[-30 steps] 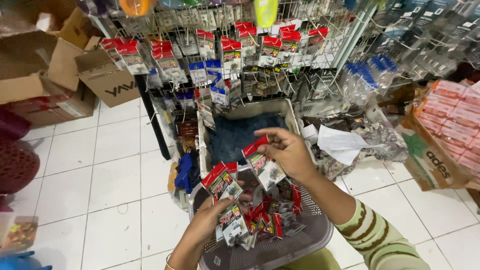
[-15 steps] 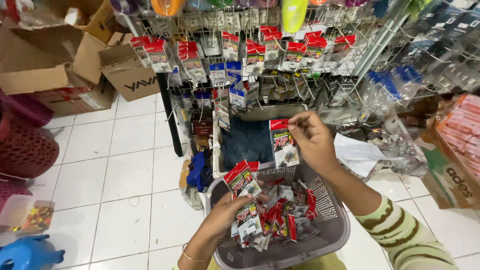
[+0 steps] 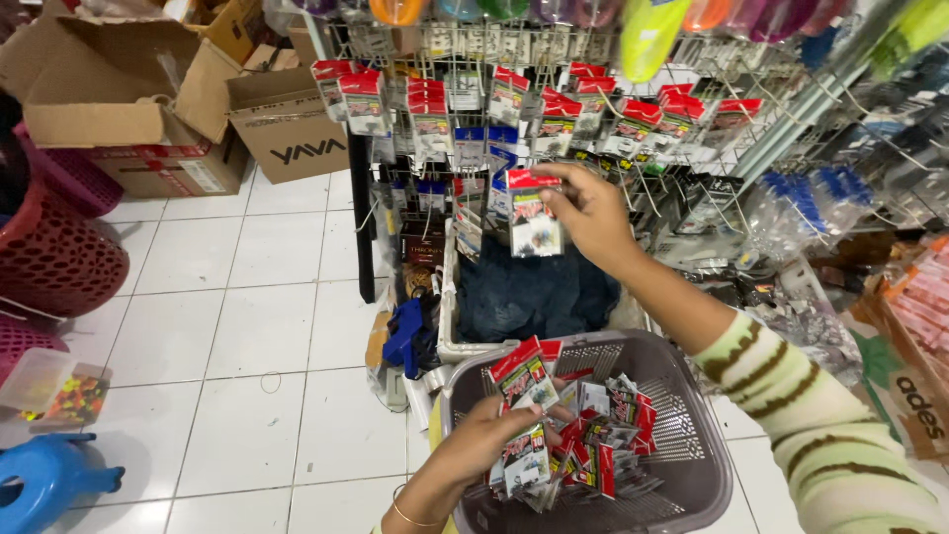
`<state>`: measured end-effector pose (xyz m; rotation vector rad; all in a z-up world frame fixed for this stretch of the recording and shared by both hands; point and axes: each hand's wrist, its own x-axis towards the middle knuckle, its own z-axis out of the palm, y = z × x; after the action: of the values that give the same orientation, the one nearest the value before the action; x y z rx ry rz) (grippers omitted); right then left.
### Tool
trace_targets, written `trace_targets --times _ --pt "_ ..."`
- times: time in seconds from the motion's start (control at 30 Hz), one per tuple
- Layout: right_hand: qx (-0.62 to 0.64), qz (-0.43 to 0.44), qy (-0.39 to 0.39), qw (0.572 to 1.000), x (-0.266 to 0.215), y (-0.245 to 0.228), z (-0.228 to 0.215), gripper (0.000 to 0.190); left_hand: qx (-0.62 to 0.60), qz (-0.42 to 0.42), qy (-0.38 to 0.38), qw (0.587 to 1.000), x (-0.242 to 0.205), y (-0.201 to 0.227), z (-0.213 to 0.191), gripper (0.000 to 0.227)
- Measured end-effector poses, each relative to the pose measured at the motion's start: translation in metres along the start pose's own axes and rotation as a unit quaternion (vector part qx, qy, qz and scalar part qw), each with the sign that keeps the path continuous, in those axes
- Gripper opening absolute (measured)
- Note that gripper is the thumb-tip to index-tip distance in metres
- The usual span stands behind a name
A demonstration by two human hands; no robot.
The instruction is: The person sits on the floor in a store aisle and repeatedly picks up small red and white packages from a plastic basket. They transfer the packages to a wire display rack, arranging them on hooks, and occasionally return items to the basket.
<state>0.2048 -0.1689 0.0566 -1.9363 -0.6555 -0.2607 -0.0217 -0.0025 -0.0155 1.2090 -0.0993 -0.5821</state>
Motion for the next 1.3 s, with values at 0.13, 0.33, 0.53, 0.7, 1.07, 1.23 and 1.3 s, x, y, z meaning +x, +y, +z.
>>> trace_targets --times 0.13,0.33,0.53,0.7,1.07,1.23,1.3 --pt "-0.010 0.007 -0.014 1.000 0.034 0.014 0.030 0.030 -0.028 -0.032 0.009 0.999 -0.004 0.007 0.002 0.049" --pt "-0.039 -0.054 -0.022 0.998 0.077 0.019 0.081 0.021 -0.090 0.021 -0.021 0.995 0.002 -0.015 -0.004 0.048" --pt "-0.043 -0.042 -0.018 0.998 0.122 0.017 0.142 0.019 -0.053 -0.019 0.005 0.998 -0.009 0.007 0.000 0.047" --pt "-0.072 -0.057 -0.008 0.996 0.167 0.020 0.181 0.026 -0.125 -0.049 0.014 0.991 -0.017 0.011 -0.008 0.044" --pt "-0.098 -0.001 -0.011 0.995 0.241 0.039 0.234 0.032 -0.176 -0.038 0.074 0.981 -0.014 -0.013 -0.046 0.045" --pt "-0.105 0.057 -0.011 0.993 0.248 0.051 0.242 0.034 -0.202 -0.011 0.020 0.979 -0.014 -0.019 -0.041 0.048" --pt "-0.109 0.054 -0.010 0.993 0.250 0.062 0.244 0.034 -0.135 -0.004 0.018 0.991 -0.017 -0.009 -0.035 0.047"
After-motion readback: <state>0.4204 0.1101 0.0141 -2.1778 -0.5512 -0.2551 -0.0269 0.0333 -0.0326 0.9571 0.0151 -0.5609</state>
